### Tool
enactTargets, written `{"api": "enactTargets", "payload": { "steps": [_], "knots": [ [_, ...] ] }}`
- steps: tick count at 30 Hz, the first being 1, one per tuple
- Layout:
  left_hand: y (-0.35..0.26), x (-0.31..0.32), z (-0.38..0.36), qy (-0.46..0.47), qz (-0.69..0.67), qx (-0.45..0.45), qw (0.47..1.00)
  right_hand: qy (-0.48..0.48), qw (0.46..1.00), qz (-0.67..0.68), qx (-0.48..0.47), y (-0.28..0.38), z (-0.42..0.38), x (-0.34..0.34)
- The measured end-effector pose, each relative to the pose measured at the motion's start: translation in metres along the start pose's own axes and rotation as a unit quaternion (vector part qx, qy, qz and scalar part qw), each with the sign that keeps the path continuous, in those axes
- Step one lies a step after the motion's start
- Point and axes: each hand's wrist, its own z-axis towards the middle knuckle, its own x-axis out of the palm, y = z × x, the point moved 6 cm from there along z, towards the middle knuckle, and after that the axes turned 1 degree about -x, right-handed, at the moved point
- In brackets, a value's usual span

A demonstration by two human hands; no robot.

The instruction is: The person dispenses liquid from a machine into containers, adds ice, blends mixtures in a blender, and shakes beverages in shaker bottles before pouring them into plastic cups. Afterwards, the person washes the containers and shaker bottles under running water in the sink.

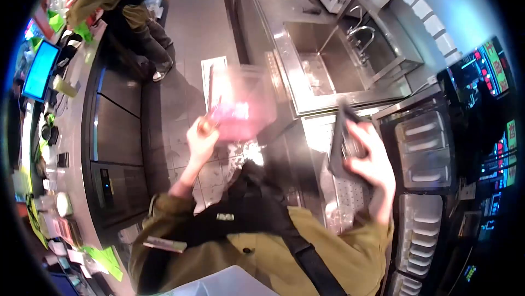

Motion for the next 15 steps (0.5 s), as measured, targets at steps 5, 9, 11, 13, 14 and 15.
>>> {"api": "enactTargets", "payload": {
  "steps": [5,9,11,13,14,15],
  "knots": [
    [0.056,0.083,0.155,0.088,-0.006,0.013,0.996,0.056,0.988,-0.104,-0.101,0.008,0.267,0.054],
    [0.072,0.149,0.295,0.047,-0.077,0.071,0.993,0.044,0.985,-0.141,-0.094,-0.044,0.435,0.044],
    [0.067,0.172,0.356,0.086,-0.019,0.042,0.995,0.018,0.990,-0.126,-0.052,-0.068,0.497,0.030],
    [0.080,0.201,0.418,0.089,-0.050,0.024,0.995,-0.034,0.991,-0.118,-0.063,-0.088,0.556,0.015],
    [0.082,0.213,0.449,0.081,-0.049,0.034,0.995,-0.051,0.992,-0.097,-0.066,-0.099,0.587,0.005],
    [0.086,0.227,0.479,0.078,-0.049,0.045,0.995,-0.068,0.988,-0.121,-0.065,-0.108,0.616,-0.003]
  ]
}}
